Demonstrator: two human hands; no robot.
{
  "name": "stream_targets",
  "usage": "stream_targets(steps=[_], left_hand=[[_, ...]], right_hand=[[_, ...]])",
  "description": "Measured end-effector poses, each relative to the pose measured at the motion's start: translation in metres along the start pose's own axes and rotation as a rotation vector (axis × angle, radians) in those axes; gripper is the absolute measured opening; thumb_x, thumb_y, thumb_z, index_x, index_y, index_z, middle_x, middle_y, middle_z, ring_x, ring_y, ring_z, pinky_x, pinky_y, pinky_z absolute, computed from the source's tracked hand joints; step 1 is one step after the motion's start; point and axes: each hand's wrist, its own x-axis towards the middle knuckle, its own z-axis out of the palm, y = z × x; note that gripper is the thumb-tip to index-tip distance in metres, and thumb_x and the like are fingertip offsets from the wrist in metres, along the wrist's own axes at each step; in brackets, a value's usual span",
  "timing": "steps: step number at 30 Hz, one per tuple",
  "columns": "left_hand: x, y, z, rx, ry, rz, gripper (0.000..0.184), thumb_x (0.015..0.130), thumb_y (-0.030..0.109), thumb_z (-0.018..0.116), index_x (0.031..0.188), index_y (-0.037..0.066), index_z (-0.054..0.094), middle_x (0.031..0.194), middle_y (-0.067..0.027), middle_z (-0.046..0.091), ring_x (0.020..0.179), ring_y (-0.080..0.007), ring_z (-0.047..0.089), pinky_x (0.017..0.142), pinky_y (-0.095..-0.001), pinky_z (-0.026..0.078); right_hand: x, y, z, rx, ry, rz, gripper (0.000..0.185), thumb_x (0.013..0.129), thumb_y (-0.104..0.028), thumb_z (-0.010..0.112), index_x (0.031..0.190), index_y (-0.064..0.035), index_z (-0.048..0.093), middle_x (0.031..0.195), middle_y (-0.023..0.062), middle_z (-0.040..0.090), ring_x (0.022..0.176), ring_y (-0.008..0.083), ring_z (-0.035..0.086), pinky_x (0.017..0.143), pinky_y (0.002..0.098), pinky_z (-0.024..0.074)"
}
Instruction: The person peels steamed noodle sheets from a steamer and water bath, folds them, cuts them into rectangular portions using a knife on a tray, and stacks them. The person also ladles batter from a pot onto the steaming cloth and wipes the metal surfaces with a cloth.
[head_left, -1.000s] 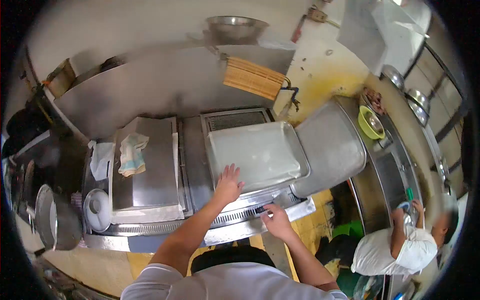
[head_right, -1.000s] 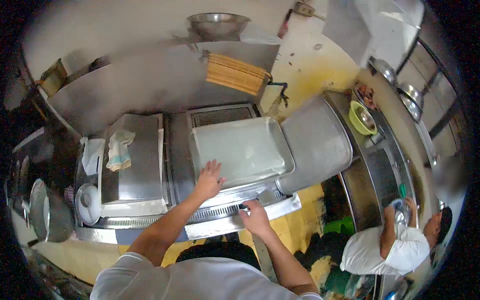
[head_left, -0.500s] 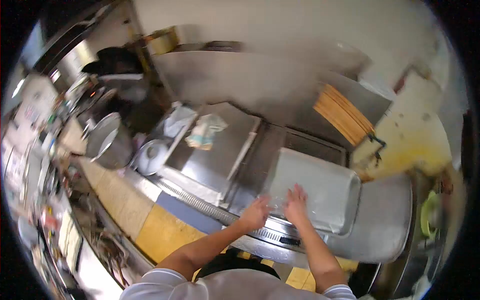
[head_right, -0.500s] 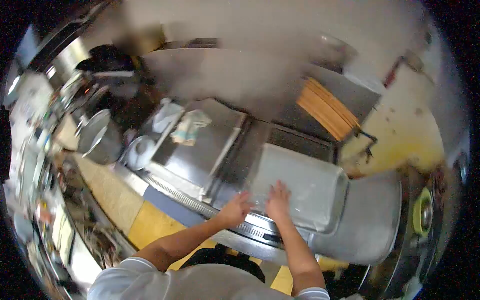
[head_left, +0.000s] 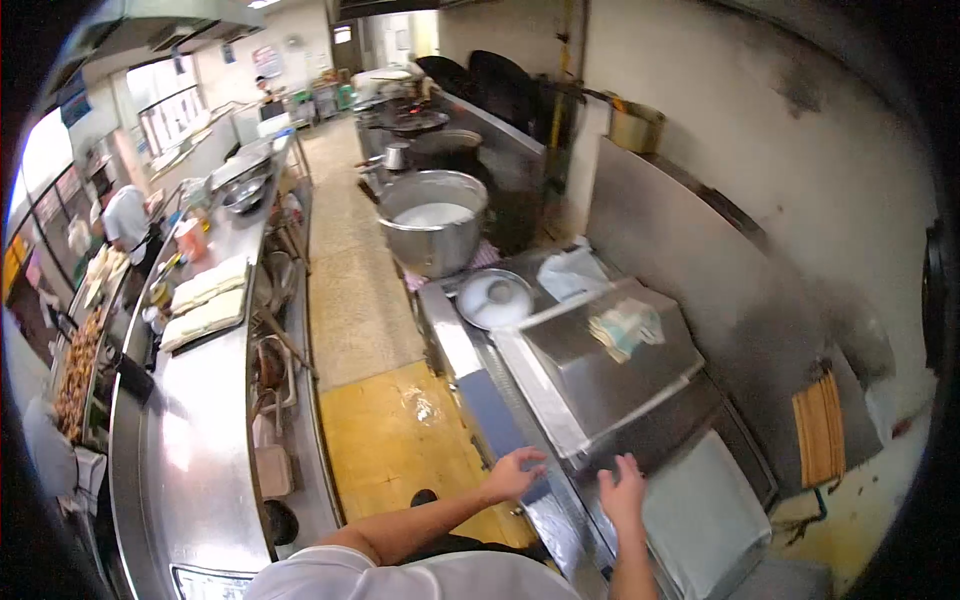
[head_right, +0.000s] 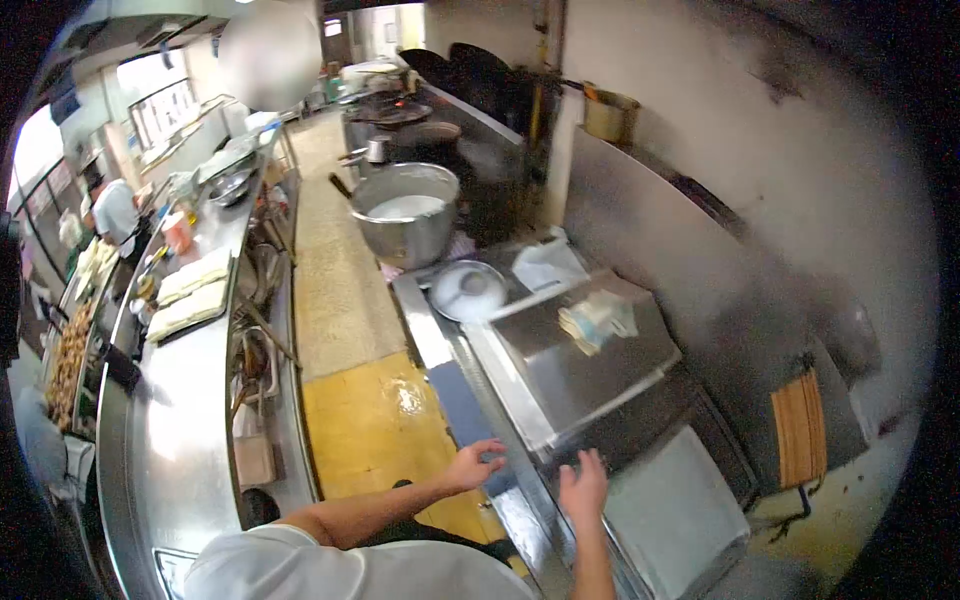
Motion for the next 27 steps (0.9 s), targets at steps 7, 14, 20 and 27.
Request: stream_targets(steps=[7, 14, 20, 27], left_hand=[[0.022, -0.047, -0.157, -0.944, -0.071, -0.277, 0.066, 0.107, 0.057, 0.046, 0.146, 0.003, 0.048, 0.144, -0.0121, 0.057, 0.125, -0.0228, 0.059, 0.107, -0.0410, 0.048], [0.009, -0.009, -0.365, -1.368, -0.135, -0.247, 0.089, 0.101, 0.075, 0.032, 0.157, 0.005, 0.033, 0.158, -0.0178, 0.044, 0.143, -0.0333, 0.046, 0.120, -0.0499, 0.037], [0.029, -0.039, -0.431, -0.853, 0.105, -0.268, 0.067, 0.106, 0.049, 0.056, 0.153, 0.004, 0.043, 0.147, -0.0126, 0.055, 0.135, -0.0254, 0.053, 0.112, -0.0425, 0.043], [0.077, -0.061, -0.473, -0.535, 0.278, -0.258, 0.046, 0.103, 0.034, 0.067, 0.136, 0.003, 0.064, 0.128, -0.0084, 0.068, 0.117, -0.0189, 0.062, 0.100, -0.0349, 0.049]], right_hand=[[0.016, -0.274, 0.126, 0.313, -0.359, -0.514, 0.063, 0.097, -0.034, 0.066, 0.144, 0.0051, 0.052, 0.157, 0.0300, 0.041, 0.146, 0.0443, 0.041, 0.121, 0.0486, 0.0337], [0.068, -0.381, 0.233, 0.151, -0.445, -0.767, 0.067, 0.101, -0.042, 0.058, 0.147, 0.0073, 0.049, 0.159, 0.0320, 0.038, 0.150, 0.0472, 0.034, 0.125, 0.0505, 0.0236], [0.144, -0.416, 0.247, 0.177, -0.399, -0.522, 0.056, 0.096, -0.034, 0.069, 0.139, 0.0021, 0.060, 0.156, 0.0262, 0.046, 0.147, 0.0429, 0.040, 0.121, 0.0481, 0.0330], [0.275, -0.405, 0.283, 0.380, -0.155, -0.501, 0.019, 0.088, -0.019, 0.076, 0.082, -0.0010, 0.071, 0.122, 0.0189, 0.072, 0.121, 0.0390, 0.060, 0.106, 0.0473, 0.0452]])
